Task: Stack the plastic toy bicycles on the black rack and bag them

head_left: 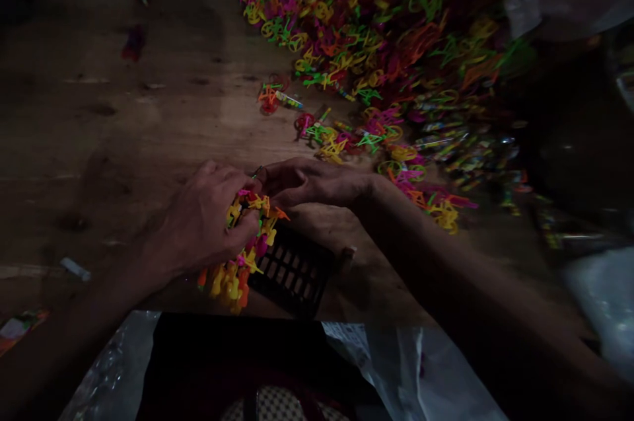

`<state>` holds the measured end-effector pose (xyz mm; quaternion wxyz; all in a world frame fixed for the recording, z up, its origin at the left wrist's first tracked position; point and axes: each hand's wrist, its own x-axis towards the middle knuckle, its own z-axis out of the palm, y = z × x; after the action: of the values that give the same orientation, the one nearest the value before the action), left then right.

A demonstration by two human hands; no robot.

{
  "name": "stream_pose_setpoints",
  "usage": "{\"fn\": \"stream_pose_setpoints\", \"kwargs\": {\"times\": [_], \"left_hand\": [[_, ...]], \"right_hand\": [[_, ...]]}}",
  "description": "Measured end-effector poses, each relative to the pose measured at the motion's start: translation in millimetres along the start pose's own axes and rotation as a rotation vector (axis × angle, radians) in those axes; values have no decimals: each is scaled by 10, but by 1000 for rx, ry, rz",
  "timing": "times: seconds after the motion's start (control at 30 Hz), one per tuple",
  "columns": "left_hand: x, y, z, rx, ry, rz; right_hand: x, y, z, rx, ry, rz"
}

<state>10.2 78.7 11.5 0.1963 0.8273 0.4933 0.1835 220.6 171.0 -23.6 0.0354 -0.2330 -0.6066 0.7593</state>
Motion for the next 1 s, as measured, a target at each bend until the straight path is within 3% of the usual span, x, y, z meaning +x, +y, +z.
{"fn": "stream_pose_setpoints", "kwargs": {"times": [0.23, 0.63, 0.8, 1.0], "left_hand": [[16, -22, -18, 17, -1, 10], [78, 24, -89, 57, -62, -37], [76, 17, -83, 38, -46, -1], [95, 3, -106, 55, -62, 11]], "right_hand": [[12, -88, -80, -141, -9, -40], [-25, -26, -202, -294, 186, -112], [-40, 97, -185, -238, 173, -125], [-134, 204, -38, -16, 224, -129]]}}
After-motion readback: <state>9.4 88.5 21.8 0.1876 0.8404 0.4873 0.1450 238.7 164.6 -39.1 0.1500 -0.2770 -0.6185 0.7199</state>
